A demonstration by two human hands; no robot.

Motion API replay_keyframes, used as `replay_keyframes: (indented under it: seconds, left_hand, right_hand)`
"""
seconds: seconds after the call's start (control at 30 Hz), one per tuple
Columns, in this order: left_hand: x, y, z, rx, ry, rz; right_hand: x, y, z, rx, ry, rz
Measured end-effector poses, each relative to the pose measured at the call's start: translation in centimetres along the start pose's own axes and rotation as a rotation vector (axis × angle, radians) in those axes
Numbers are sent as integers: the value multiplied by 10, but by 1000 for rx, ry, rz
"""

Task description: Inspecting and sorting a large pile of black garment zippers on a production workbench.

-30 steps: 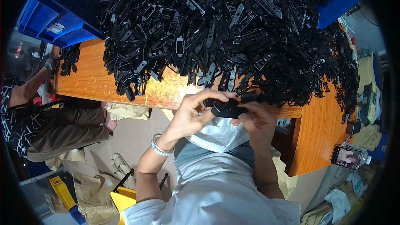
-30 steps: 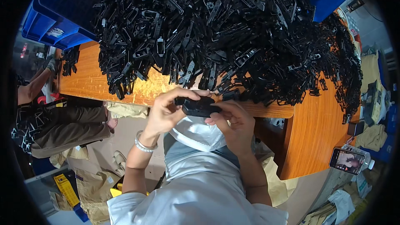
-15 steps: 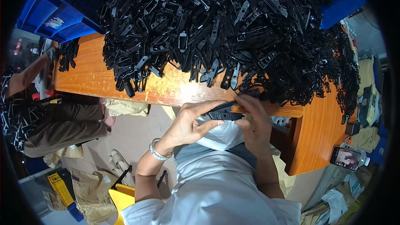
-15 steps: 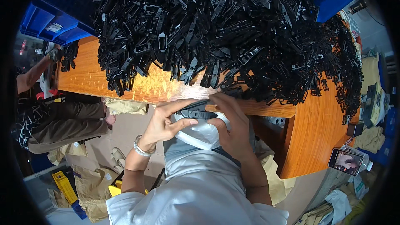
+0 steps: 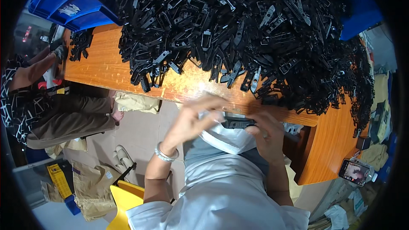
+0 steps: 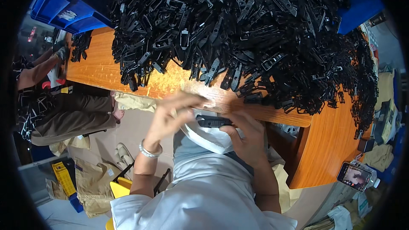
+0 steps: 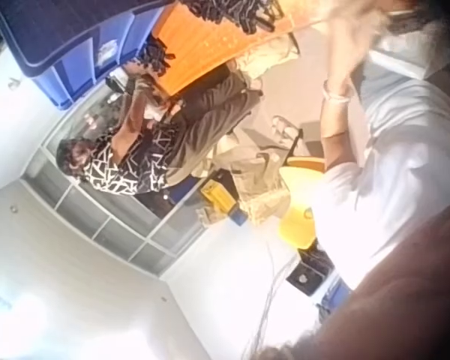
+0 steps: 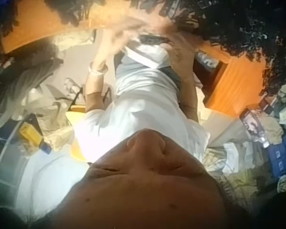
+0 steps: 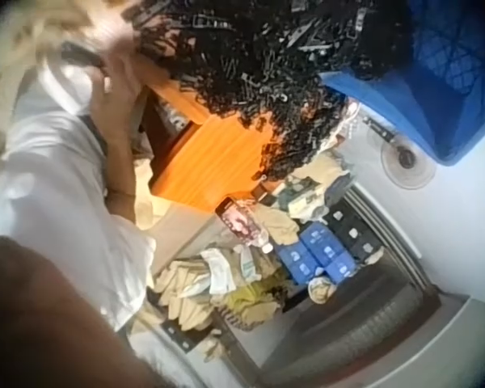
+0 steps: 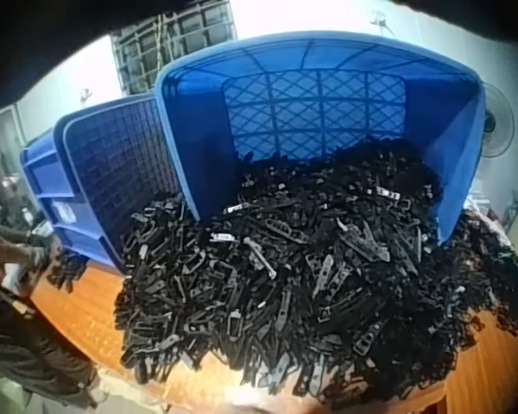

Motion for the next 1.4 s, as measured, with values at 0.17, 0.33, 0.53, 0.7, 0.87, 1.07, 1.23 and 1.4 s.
replay_keyframes:
  seconds: [0.17, 0.33, 0.53, 0.7, 0.87, 1.07, 1.23, 1.4]
  left_hand:
    - [1, 80, -3, 845, -153, 480]
    - [8, 111, 14, 869, -109, 690]
    - [8, 123, 4, 688, 3, 619]
    - [7, 85, -5, 532, -15, 485]
    - [-1, 60, -20, 374, -107, 447]
    - [-4, 30, -31, -402, -92, 437]
    - [1, -8, -26, -405, 123, 199]
    - [13, -44, -23, -267, 216, -41]
  right_hand:
    - [-10, -21, 7, -129, 64, -152]
    - [-9, -18, 8, 16, -101, -116]
    - [-9, -22, 6, 11, -106, -164]
    - [-9, -25, 9, -20, -71, -144]
    - [-5, -15, 13, -127, -42, 24]
    - [2, 23, 5, -622, -33, 494]
    - [33, 21, -8, -881, 99, 341]
    - [50, 20, -3, -938, 179, 140]
Point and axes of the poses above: each hand's wrist, its own x-axis towards the middle knuckle, its own y-axis out of the back of the hand, z = x × y, the point moved 7 cm from there along x, towards the middle knuckle, and after that the axes turned 12 degrees about -x, right-handed, at the moved point
